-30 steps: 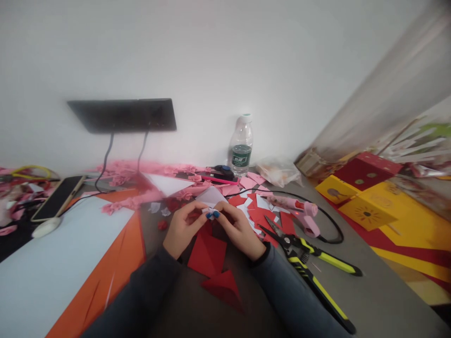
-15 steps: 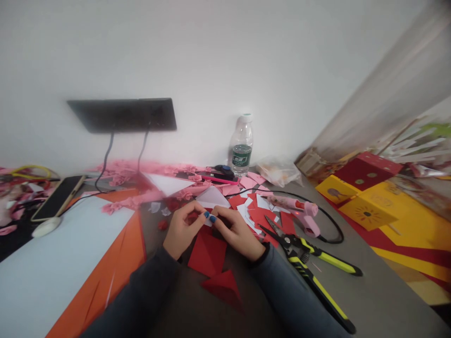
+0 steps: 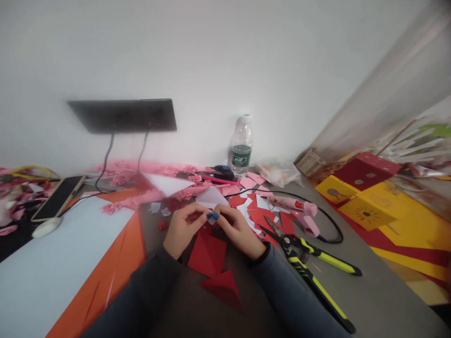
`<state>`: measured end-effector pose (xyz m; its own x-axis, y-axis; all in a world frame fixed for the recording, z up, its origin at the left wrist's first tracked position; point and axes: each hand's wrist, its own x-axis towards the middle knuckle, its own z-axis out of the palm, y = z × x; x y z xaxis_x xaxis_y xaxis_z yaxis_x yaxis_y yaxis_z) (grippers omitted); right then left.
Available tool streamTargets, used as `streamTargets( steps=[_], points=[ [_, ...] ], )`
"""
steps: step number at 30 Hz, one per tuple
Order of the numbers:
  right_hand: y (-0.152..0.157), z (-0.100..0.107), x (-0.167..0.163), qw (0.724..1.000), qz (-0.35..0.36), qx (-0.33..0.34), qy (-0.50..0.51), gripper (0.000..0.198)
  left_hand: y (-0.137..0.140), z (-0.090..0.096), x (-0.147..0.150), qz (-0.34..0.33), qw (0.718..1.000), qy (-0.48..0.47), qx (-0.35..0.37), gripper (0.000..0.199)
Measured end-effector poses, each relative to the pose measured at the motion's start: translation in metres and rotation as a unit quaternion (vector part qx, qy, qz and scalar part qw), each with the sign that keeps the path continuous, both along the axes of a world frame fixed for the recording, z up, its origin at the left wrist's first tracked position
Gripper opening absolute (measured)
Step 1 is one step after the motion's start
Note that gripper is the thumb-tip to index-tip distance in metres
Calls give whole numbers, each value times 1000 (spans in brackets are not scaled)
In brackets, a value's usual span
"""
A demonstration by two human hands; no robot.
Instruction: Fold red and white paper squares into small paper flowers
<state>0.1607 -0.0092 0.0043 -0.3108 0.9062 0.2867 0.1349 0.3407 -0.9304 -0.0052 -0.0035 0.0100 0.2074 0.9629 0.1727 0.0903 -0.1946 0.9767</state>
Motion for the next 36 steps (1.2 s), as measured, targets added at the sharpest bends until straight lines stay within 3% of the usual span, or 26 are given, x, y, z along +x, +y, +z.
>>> streamTargets(
  steps=[6, 11, 15, 20, 22, 24, 28, 36],
  points=[
    [1, -1, 0, 1000, -18, 13, 10, 37, -1, -5, 0, 40, 997, -55, -44, 23],
    [0, -2, 0, 1000, -17, 6, -3, 34, 0, -8, 2, 35, 998, -51, -28, 13],
    [-1, -1, -1, 1000, -18, 15, -21, 35, -3, -3, 3, 28, 999, -11, 34, 8],
    [0, -3, -1, 999, -39, 18, -3, 33, -7, 3, 0, 7, 978, 106, 178, 9],
    [0, -4, -1, 999, -51, 19, 5, 31, -6, 2, -1, -14, 977, 95, 189, 9],
    [0, -4, -1, 998, -55, 25, 3, 31, -4, 0, -2, -20, 987, 42, 154, 8],
    [-1, -3, -2, 997, -42, 58, -22, 28, 2, -7, 0, -22, 995, -97, 13, 8],
    [-3, -2, -2, 997, -36, 60, -25, 30, 1, -1, 3, -53, 953, -228, -190, 26]
  ],
)
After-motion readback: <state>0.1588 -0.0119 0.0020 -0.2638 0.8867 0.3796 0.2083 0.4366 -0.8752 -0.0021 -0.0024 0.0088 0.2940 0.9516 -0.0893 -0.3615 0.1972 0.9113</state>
